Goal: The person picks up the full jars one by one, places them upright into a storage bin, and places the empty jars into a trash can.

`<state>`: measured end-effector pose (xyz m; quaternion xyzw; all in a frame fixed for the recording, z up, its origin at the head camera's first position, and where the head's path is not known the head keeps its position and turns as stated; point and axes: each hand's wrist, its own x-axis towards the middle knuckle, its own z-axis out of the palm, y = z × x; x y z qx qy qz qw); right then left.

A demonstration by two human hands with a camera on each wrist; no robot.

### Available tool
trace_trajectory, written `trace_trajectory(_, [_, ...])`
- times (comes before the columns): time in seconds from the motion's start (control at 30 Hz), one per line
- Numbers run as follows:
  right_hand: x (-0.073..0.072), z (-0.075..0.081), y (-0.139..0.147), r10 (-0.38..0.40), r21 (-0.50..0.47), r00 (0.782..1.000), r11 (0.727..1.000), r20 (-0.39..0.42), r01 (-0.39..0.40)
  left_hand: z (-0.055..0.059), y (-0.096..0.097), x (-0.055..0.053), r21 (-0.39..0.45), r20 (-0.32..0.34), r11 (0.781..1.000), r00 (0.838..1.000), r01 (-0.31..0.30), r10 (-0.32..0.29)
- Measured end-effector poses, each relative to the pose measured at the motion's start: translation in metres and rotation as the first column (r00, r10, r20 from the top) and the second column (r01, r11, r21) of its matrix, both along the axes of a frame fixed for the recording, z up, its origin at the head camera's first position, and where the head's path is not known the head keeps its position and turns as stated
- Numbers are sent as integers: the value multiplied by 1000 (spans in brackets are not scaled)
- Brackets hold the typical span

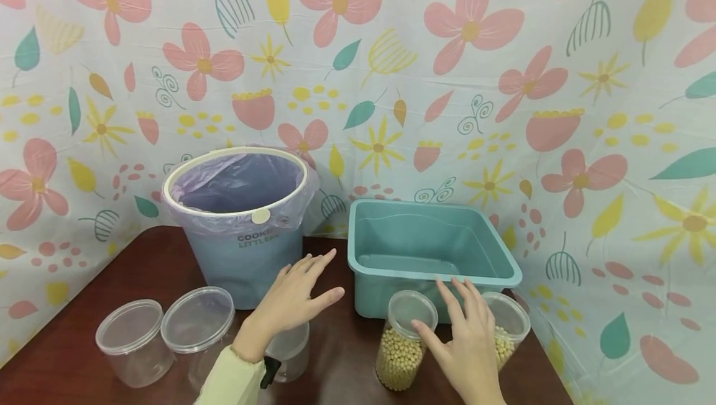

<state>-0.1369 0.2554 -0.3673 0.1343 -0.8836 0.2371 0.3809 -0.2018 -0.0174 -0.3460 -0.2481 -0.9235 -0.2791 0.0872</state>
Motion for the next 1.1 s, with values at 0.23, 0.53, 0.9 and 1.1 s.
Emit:
trace_trajectory(0.23, [-2, -1, 3, -14, -11, 1000, 1000, -7, 14, 2, 3, -7, 32, 18, 999, 999, 33, -33])
trace_trajectory(0.53, [-3, -3, 8, 31, -55, 999, 998, -21, -32, 3, 3, -14, 155, 90, 987, 994, 52, -66])
trace_trajectory(0.9, [-5, -5, 16, 78, -88, 996, 993, -48, -82, 4, 6, -26, 240, 262, 970, 961, 24, -89])
trace_trajectory(1.1, [-8, -8, 17, 88, -95, 995, 991, -48, -92, 5, 6, -33, 260, 338, 965, 934, 28, -118])
